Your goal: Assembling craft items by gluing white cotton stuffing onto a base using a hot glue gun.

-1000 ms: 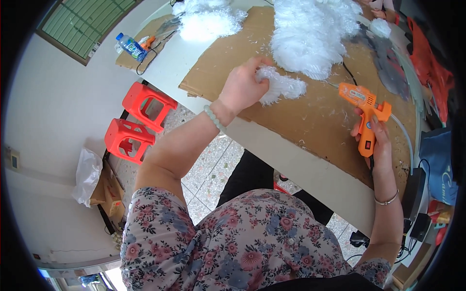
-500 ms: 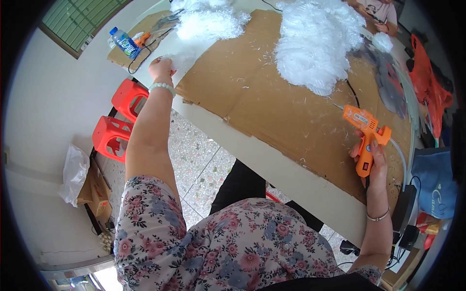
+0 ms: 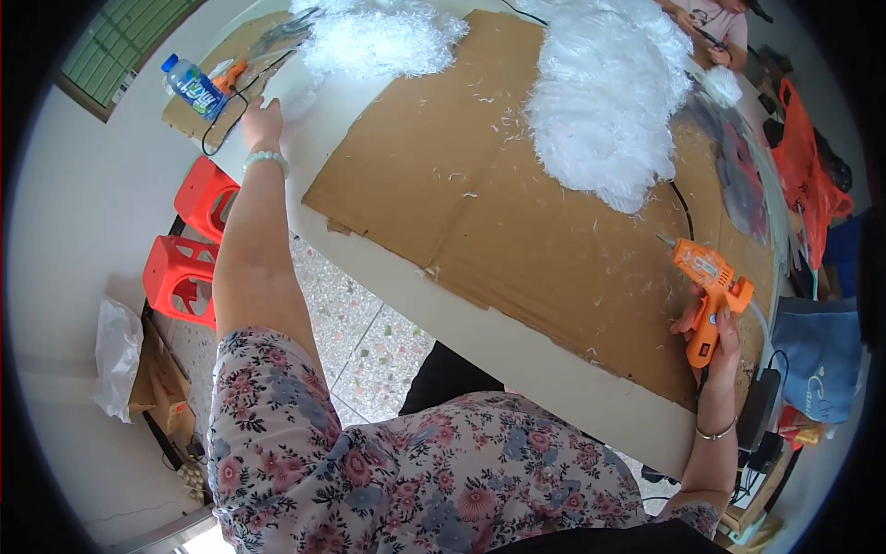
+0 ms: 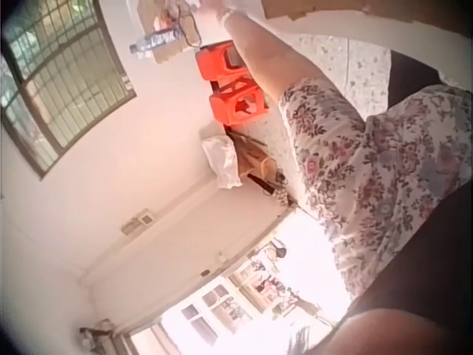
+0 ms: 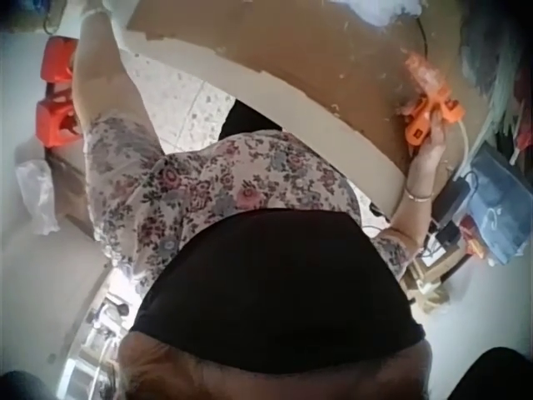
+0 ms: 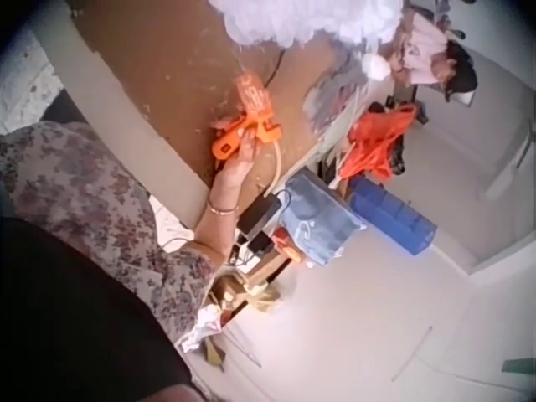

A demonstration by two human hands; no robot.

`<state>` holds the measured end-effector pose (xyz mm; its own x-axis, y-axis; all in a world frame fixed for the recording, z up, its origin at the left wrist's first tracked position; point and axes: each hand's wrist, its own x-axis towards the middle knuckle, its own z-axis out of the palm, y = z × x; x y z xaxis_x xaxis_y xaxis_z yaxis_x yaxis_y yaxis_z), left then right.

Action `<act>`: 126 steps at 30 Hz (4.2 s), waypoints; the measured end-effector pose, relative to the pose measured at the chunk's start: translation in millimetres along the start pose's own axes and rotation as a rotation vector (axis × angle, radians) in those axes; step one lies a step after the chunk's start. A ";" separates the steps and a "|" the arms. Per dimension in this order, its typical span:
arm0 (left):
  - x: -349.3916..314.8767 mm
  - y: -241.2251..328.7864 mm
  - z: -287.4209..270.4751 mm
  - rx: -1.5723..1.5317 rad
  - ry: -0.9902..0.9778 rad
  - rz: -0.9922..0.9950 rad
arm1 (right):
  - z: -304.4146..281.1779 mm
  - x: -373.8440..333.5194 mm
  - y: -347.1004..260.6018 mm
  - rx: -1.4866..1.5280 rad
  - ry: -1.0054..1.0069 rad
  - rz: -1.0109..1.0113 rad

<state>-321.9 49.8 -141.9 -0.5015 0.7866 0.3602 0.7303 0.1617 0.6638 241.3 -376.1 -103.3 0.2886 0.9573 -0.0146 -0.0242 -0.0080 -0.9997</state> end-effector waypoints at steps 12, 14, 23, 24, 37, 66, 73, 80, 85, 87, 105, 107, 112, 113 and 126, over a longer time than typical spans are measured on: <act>-43.4 51.6 -15.7 0.049 0.000 0.283 | 5.8 -2.6 -9.5 0.047 -0.032 0.047; -59.1 71.0 -21.3 -0.117 -0.049 0.497 | 5.5 -1.3 -9.5 0.110 -0.137 0.042; -189.6 217.0 -31.2 -0.242 -0.380 0.986 | -8.2 4.3 3.5 0.210 -0.241 -0.026; -191.6 224.6 -28.8 -0.232 -0.368 0.991 | -7.7 3.5 4.3 0.229 -0.239 -0.039; -202.2 334.2 -10.3 -0.128 -0.403 1.100 | 12.6 -9.6 13.4 -0.259 -0.206 -0.076; -215.1 348.5 -20.2 -1.221 -0.990 0.280 | 1.7 -7.2 7.1 -0.032 -0.158 -0.144; -281.3 275.5 -74.0 -0.947 -1.051 0.307 | -10.1 2.9 -15.1 0.041 -0.016 -0.323; -341.7 218.5 -74.5 -0.486 -1.144 0.978 | -24.4 4.2 -21.3 0.011 0.053 -0.291; -319.8 197.5 -57.8 -0.202 -0.890 0.877 | -7.0 -2.6 -18.4 0.041 -0.028 -0.267; -325.3 192.6 -50.2 -0.137 -0.835 0.917 | 1.1 -2.5 -12.5 0.161 -0.118 -0.260; -374.2 214.5 -98.0 -0.340 -0.428 1.279 | 18.6 1.7 -15.2 0.157 -0.177 -0.102; -388.7 218.3 -98.7 -0.361 -0.503 1.319 | 21.6 -1.7 -16.3 0.223 -0.124 -0.080; -399.6 211.3 -75.6 -0.354 -0.775 1.299 | 15.1 1.3 -12.4 0.213 -0.126 -0.081; -399.4 210.8 -74.0 -0.348 -0.782 1.294 | 13.6 0.6 -9.3 0.222 -0.127 -0.078; -404.0 195.7 -54.1 -0.709 -1.005 0.474 | 10.6 3.2 -8.2 0.209 -0.122 -0.086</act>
<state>-1.4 -268.6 -122.1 0.5200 0.8267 0.2148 0.1844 -0.3542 0.9168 232.3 -369.9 -94.9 0.1811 0.9797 0.0855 -0.2058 0.1228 -0.9709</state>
